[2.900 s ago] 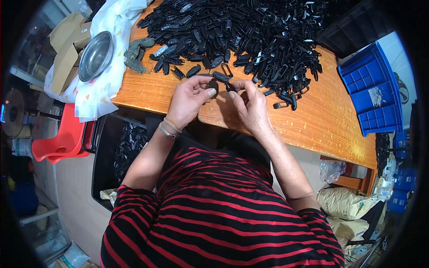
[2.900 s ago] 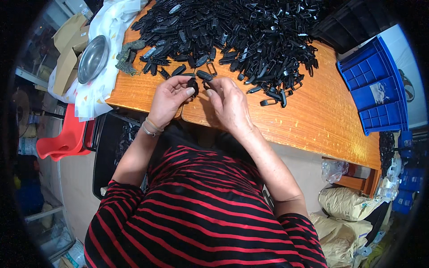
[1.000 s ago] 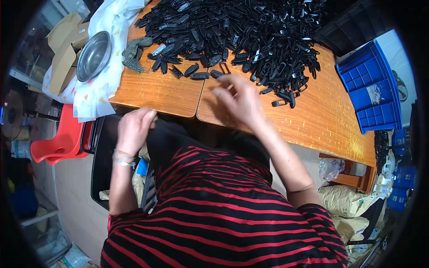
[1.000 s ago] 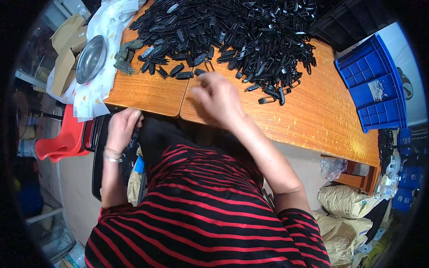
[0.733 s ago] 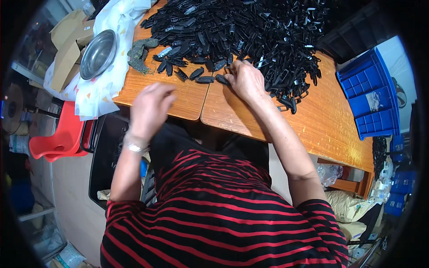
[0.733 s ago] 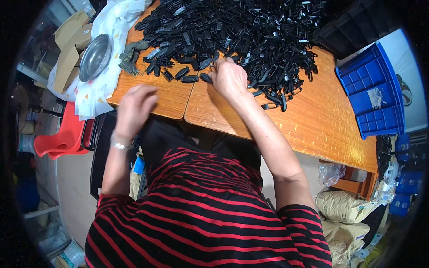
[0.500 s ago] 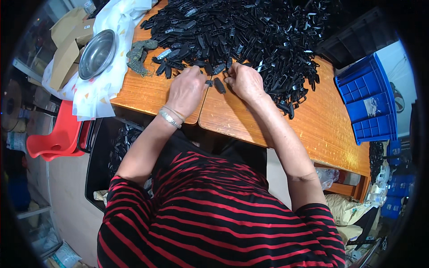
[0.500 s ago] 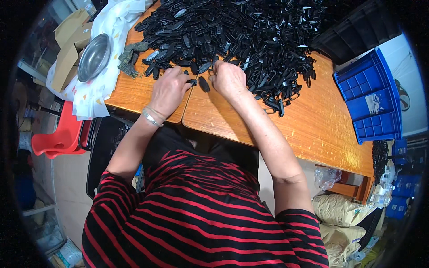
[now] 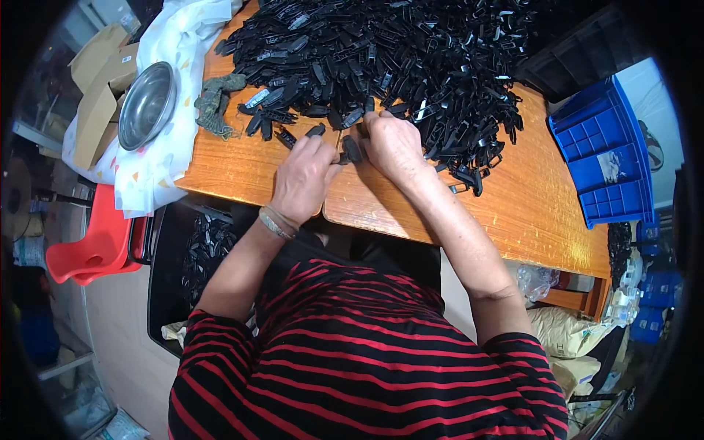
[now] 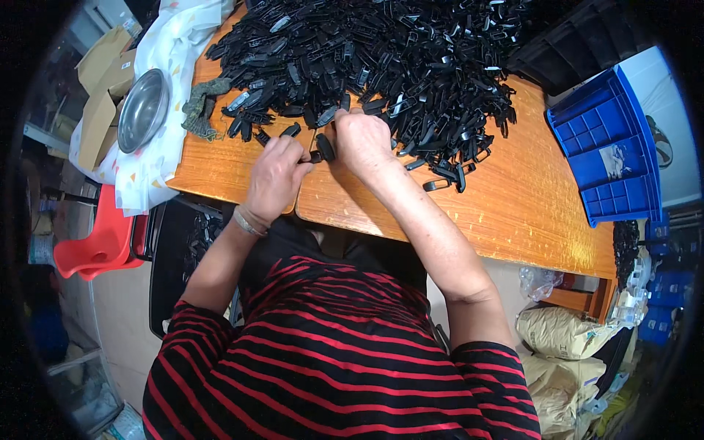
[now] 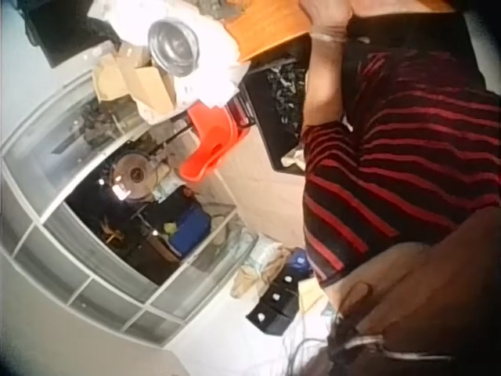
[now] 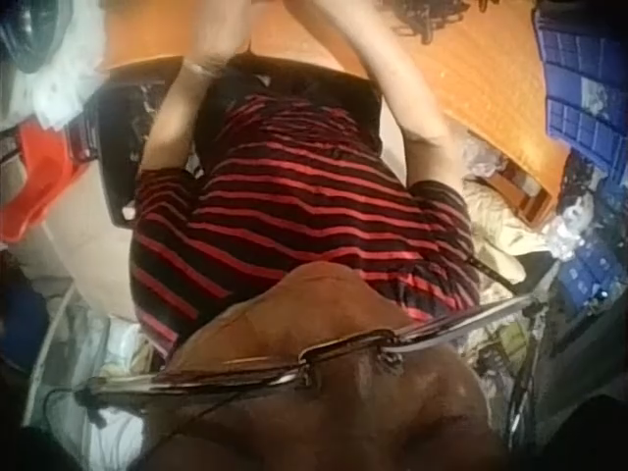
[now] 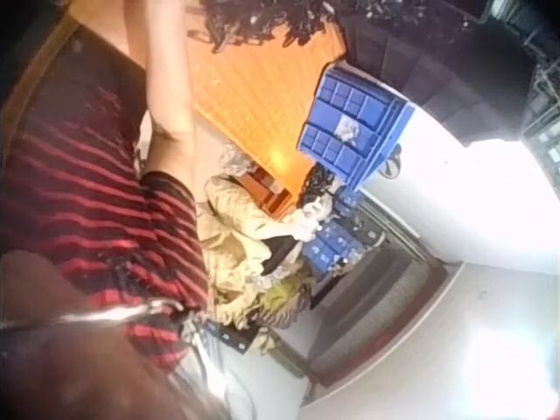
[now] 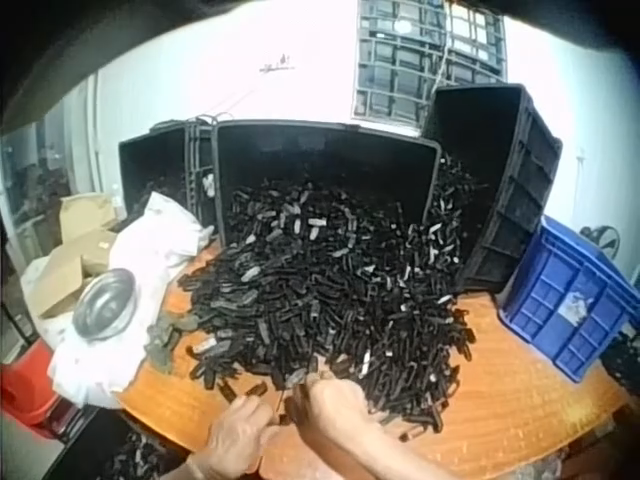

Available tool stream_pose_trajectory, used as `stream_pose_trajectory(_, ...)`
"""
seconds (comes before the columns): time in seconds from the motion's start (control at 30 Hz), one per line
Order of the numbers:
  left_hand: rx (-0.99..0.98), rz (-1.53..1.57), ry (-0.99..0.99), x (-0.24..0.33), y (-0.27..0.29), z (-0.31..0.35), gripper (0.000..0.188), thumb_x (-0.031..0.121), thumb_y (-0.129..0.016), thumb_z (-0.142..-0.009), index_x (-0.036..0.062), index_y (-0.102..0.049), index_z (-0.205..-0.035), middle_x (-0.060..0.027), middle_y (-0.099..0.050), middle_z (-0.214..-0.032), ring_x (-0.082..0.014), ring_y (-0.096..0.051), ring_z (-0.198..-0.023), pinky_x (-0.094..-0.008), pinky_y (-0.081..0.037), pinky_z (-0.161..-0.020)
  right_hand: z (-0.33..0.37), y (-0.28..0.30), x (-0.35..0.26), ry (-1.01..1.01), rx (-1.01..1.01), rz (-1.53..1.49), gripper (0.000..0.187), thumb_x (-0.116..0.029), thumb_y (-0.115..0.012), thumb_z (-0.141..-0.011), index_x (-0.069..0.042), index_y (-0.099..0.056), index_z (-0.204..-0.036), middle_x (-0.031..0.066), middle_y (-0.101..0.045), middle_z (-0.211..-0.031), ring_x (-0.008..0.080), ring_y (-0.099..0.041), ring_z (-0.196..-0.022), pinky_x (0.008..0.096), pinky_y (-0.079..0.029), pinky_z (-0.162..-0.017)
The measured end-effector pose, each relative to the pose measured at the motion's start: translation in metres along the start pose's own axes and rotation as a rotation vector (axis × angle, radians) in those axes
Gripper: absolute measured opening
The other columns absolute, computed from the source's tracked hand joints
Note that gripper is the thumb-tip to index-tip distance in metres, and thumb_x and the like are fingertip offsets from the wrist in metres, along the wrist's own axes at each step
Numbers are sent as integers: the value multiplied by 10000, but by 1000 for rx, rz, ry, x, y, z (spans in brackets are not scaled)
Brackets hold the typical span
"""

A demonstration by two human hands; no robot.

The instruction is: Assembling and inspecting small black hardware components at a workbench.

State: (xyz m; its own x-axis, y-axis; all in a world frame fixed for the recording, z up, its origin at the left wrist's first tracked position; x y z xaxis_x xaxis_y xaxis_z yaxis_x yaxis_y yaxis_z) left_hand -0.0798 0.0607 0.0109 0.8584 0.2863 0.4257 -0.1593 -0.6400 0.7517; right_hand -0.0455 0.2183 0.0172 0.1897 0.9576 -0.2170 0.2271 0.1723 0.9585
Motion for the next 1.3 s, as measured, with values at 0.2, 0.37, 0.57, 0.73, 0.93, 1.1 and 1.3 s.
stream_pose_trajectory(0.2,78,226,98,-11,-4,9,201,-15,-716,-768,2,-611,-939,-108,-590,-846,-258,-604,-744,-334,-510,-656,26,12,8,-102,72,-206,220,-82,-662,-815,-3,-585,-1005,217,-666,-866,393,-668,-796,432,-536,-702)
stream_pose_trajectory(0.37,45,405,224,-19,-2,11,270,-23,-688,-809,-16,-630,-1073,-82,-609,-853,-154,-606,-686,-272,-510,-632,73,21,-4,-198,82,-445,144,-27,-640,-847,4,-614,-985,218,-673,-846,384,-671,-764,406,-534,-676)
stream_pose_trajectory(0.57,-27,517,301,-21,-7,10,232,16,-683,-846,-19,-632,-1069,-75,-611,-861,-126,-596,-695,-250,-495,-633,88,10,-15,-208,223,-304,121,-46,-684,-837,-17,-642,-947,142,-601,-922,353,-639,-756,418,-518,-635)
stream_pose_trajectory(0.73,-39,682,407,-28,-9,14,195,18,-643,-905,-35,-620,-1091,-40,-637,-907,-66,-592,-763,-211,-490,-670,90,16,-20,-178,196,-312,171,-68,-711,-822,-10,-643,-968,142,-609,-938,349,-641,-800,421,-522,-663)
stream_pose_trajectory(0.93,6,1023,490,-23,-14,36,250,20,-626,-927,-34,-583,-1168,-19,-652,-964,-56,-593,-836,-208,-500,-776,91,15,-27,-105,164,-415,204,-84,-721,-832,-6,-637,-1001,133,-600,-914,284,-643,-751,370,-517,-646)
stream_pose_trajectory(1.1,75,1256,501,-4,-9,50,241,13,-592,-944,-27,-574,-1182,-32,-657,-1026,-65,-612,-877,-208,-506,-780,90,27,-49,-111,253,-727,176,-56,-691,-863,1,-630,-1018,91,-604,-910,160,-620,-697,270,-490,-603)
stream_pose_trajectory(1.3,94,1311,514,15,-8,55,247,14,-599,-940,-36,-573,-1181,-36,-662,-1006,-70,-622,-892,-213,-509,-807,102,11,-42,-25,274,-801,181,-34,-699,-853,0,-634,-1018,81,-604,-894,130,-608,-666,251,-480,-587)
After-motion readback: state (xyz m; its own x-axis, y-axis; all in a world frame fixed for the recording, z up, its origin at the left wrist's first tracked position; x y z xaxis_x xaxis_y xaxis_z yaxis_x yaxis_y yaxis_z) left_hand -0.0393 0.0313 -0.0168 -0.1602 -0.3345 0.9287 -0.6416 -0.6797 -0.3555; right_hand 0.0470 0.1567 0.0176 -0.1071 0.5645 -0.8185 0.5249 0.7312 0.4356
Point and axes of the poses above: each hand's wrist, its own z-axis away from the middle knuckle, its own y-axis out of the back of the hand, x = y × z, the point moved 5 cm from there along -z, towards the middle knuckle
